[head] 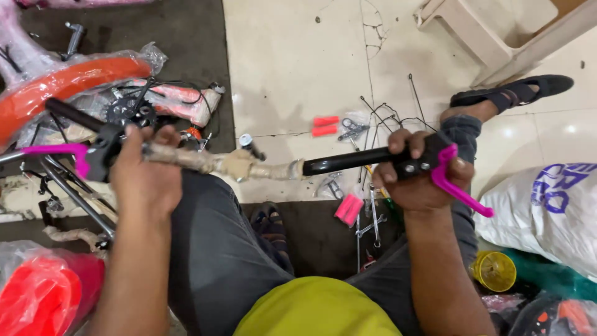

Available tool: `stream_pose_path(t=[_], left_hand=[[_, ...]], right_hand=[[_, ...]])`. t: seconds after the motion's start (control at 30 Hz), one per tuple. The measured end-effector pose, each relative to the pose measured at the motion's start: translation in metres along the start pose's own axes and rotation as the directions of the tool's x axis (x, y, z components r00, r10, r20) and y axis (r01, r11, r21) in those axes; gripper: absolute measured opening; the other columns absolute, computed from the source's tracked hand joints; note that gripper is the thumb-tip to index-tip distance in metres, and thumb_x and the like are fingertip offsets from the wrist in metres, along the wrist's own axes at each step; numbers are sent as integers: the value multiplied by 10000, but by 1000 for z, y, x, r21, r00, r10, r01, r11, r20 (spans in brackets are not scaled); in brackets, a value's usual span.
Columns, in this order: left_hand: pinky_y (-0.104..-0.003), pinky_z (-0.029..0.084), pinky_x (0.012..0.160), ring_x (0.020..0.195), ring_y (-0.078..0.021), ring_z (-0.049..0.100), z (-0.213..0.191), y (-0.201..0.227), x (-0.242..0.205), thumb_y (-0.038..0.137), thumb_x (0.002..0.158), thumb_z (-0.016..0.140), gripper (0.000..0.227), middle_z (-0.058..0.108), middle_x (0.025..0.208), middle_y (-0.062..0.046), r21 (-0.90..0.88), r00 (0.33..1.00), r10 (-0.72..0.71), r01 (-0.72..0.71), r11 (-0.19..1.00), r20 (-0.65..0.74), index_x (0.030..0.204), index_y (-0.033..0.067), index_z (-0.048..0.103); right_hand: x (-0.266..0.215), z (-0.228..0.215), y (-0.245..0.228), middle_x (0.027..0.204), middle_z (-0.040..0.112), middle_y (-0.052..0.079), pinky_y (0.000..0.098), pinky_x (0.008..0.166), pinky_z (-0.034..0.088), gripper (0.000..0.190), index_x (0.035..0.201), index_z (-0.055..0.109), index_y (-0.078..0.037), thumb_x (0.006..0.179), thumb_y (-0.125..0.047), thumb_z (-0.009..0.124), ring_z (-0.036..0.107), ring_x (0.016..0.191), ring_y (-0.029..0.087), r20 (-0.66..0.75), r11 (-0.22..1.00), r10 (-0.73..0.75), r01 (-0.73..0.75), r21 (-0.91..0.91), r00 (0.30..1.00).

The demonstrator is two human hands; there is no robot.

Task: The person sits on the floor and attaches a pink brake lever to a black handlebar, tightening its screw with a screwdriver. They slide a pink foam grip onto the bar, then position the handlebar assembly onto the stem of a partially wrapped children's bicycle.

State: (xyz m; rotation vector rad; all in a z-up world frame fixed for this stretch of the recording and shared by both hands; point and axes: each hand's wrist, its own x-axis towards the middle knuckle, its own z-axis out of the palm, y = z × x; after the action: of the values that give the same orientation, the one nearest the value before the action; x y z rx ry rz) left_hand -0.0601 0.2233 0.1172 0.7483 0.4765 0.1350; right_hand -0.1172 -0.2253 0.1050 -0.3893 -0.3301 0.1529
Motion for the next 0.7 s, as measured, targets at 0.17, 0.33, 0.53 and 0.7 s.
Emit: stream_pose_path(t=[0.17, 0.33, 0.53, 0.7], left_hand=[[-445, 400, 1159, 1264, -259, 546, -10, 24, -56, 238, 1046, 575, 370, 538, 1369, -138, 210, 994, 93, -103, 972, 59, 1342, 40, 475], [-462, 227, 1326, 1585, -297, 267, 25, -9, -112, 207, 1068, 628, 718, 269, 1699, -167, 668, 741, 568, -629, 397, 358, 1620, 1, 218], [-447, 486, 946, 1154, -359, 619, 88, -67, -83, 373, 858, 803, 580, 644, 1215, -210, 599, 521, -323, -770, 220, 790, 1284, 45, 584], [-437, 504, 604, 676, -320, 699, 90, -80, -74, 408, 883, 759, 390, 680, 714, -134, 684, 534, -460, -678, 269, 709, 951, 50, 618]], right_hand=[[9, 19, 10, 1104, 593, 175, 540, 841, 541, 459, 986, 631, 21, 920, -432, 673, 656, 830, 323, 73, 997, 45, -40, -70, 996], [23, 51, 26, 1032, 583, 189, 523, 807, 558, 451, 956, 607, 9, 849, -408, 742, 636, 772, 291, 120, 979, 26, -1, -202, 992], [31, 58, 47, 1028, 566, 213, 398, 778, 592, 474, 929, 582, 22, 866, -402, 784, 620, 789, 205, 187, 863, 204, -86, -498, 961], [41, 67, 34, 1113, 562, 240, 413, 759, 576, 585, 1030, 563, 52, 847, -454, 791, 620, 762, 242, 46, 924, 199, -172, -342, 979]])
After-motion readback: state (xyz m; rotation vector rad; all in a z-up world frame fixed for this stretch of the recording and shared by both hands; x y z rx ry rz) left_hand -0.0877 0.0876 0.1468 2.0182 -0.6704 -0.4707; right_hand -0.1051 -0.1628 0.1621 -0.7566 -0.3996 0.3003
